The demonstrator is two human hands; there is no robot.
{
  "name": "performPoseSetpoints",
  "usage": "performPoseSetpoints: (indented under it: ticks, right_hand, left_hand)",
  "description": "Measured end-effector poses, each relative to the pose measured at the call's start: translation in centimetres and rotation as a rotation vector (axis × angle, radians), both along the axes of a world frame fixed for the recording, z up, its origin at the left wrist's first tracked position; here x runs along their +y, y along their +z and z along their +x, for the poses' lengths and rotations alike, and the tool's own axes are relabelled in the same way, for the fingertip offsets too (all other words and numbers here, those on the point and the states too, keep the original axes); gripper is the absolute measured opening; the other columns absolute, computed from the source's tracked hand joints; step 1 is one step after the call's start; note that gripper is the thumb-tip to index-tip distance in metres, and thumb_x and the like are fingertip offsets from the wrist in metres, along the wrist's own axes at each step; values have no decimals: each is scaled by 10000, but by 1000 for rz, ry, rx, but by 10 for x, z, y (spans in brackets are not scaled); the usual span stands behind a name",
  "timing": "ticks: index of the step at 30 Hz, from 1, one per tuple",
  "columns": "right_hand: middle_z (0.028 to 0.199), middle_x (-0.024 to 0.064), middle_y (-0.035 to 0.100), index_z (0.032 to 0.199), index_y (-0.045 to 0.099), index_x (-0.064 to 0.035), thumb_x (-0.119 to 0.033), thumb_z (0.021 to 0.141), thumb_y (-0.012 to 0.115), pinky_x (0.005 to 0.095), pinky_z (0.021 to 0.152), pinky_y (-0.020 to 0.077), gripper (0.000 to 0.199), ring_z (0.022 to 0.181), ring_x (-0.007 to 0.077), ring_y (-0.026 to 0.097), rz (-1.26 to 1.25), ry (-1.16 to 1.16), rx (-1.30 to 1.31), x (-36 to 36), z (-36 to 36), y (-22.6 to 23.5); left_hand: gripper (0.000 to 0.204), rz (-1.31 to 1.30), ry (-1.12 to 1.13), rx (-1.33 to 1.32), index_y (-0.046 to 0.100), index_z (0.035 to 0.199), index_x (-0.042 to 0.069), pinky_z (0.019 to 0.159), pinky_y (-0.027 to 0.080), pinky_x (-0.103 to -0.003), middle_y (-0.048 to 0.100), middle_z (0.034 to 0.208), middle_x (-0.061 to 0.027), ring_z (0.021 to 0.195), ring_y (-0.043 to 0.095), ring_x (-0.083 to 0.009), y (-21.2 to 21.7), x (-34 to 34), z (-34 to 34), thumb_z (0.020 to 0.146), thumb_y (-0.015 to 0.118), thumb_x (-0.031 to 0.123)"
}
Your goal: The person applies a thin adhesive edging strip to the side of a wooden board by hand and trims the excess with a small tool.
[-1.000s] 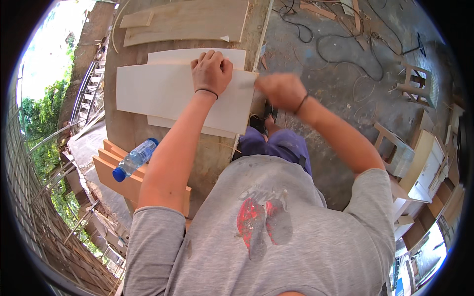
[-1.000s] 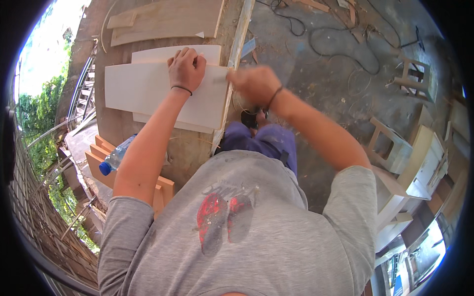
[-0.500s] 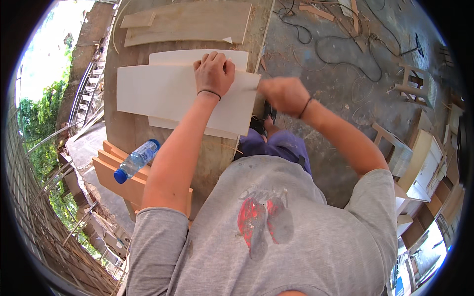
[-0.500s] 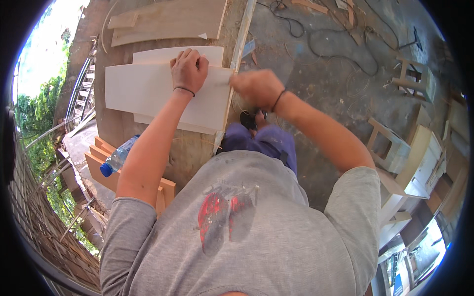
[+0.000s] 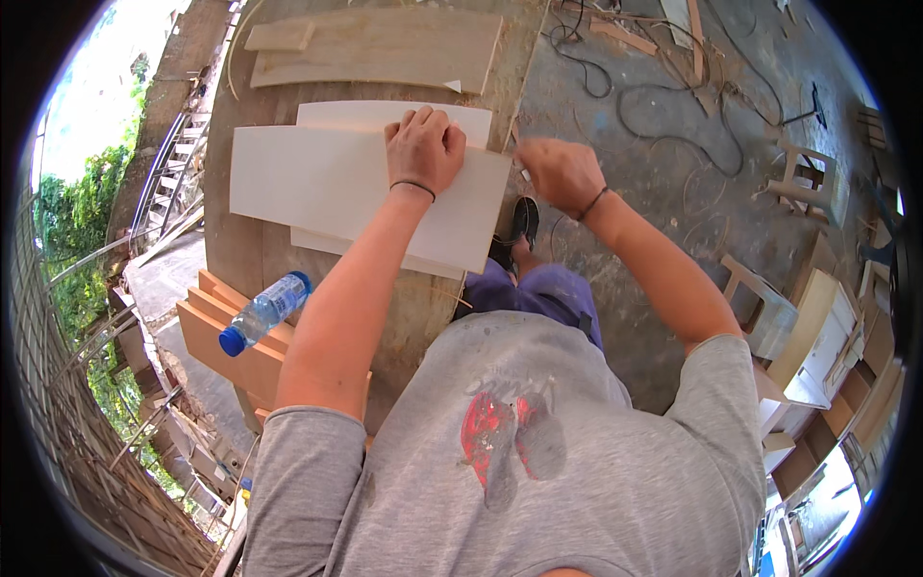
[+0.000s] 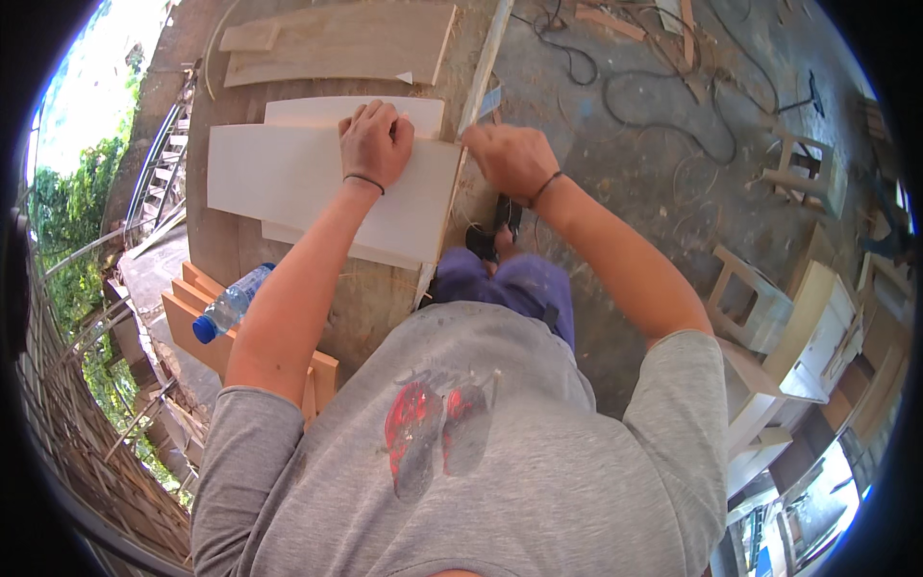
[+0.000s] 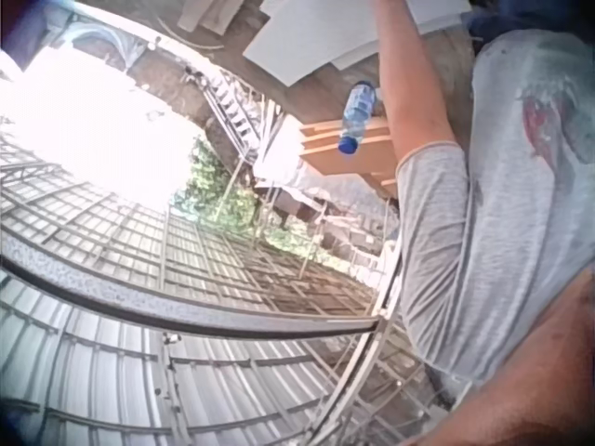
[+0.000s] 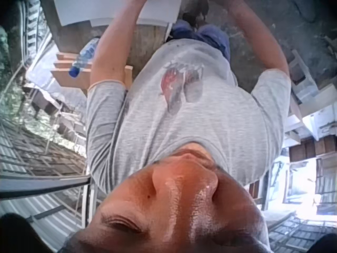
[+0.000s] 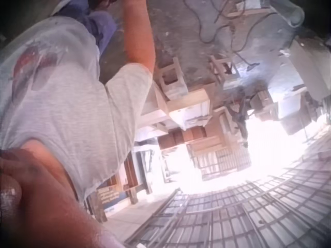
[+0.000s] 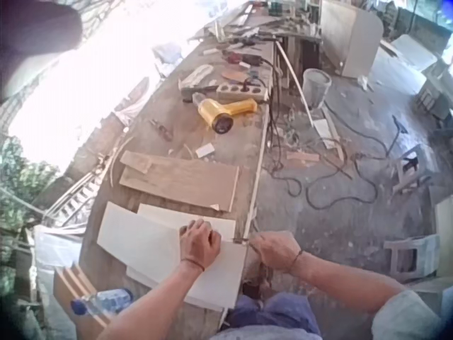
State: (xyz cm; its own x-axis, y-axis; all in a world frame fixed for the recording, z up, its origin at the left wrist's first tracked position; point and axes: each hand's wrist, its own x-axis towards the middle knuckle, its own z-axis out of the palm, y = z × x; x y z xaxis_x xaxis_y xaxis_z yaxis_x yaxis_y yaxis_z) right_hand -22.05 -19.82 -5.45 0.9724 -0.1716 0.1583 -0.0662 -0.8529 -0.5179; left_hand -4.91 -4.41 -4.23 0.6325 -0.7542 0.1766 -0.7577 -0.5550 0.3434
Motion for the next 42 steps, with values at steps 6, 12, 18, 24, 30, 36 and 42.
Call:
performPoseSetpoints:
  ticks: [6, 12, 18, 24, 30, 36, 42]
  right_hand:
    - [802, 75, 654, 891, 570, -114, -190, 890, 515, 418, 618, 521, 94, 774, 290, 660, 34, 64, 25, 2, 2, 13]
    - [789, 70, 646, 883, 565, -121, -166, 864, 521, 410, 609, 528, 66, 772, 272, 666, -91, -60, 103, -1, 3, 20]
    - [851, 86, 671, 887, 567, -113, -195, 904, 511, 443, 610, 522, 101, 809, 296, 666, -71, 38, 168, -9, 11, 36]
    - [825, 105, 679, 918, 588, -123, -243, 923, 520, 429, 606, 523, 138, 749, 307, 671, 42, 167, 161, -9, 10, 39]
    - [812, 91, 667, 927, 581, -119, -198, 916, 514, 415, 616, 531, 105, 768, 296, 670, 6, -66, 157, -2, 4, 25]
    - [798, 97, 666, 889, 564, -107, -199, 922, 507, 445, 600, 512, 113, 715, 318, 659, -23, 27, 230, -10, 12, 38]
    - [808, 88, 668, 895, 563, -104, -210, 919, 528, 429, 603, 520, 114, 732, 303, 666, 32, 43, 94, -10, 5, 35]
  left_hand:
    - [189, -8, 4, 2, 518, 702, 93, 783, 381, -412, 568, 790, -46, 855, 562, -263, -2, 2, 0, 844, 577, 203]
    - [190, -3, -2, 13, 519, 705, 92, 794, 383, -415, 571, 791, -48, 858, 563, -266, -1, 2, -1, 844, 580, 208]
    - [194, -27, -4, 8, 516, 710, 92, 797, 383, -415, 567, 784, -48, 855, 562, -266, -1, 1, 1, 847, 581, 213]
    - [189, -13, -2, 30, 521, 713, 93, 797, 383, -416, 567, 791, -54, 862, 560, -269, 0, 3, -1, 850, 578, 210]
    - [189, -13, -19, 18, 520, 713, 93, 793, 380, -413, 566, 790, -55, 866, 560, -266, 1, 3, -2, 852, 575, 210]
    - [204, -30, -5, 9, 511, 701, 89, 795, 376, -412, 563, 781, -49, 850, 557, -262, 0, 1, 0, 857, 573, 206]
    - [191, -52, -6, 10, 520, 688, 86, 793, 381, -417, 574, 785, -56, 843, 560, -273, -1, 2, 1, 836, 574, 193]
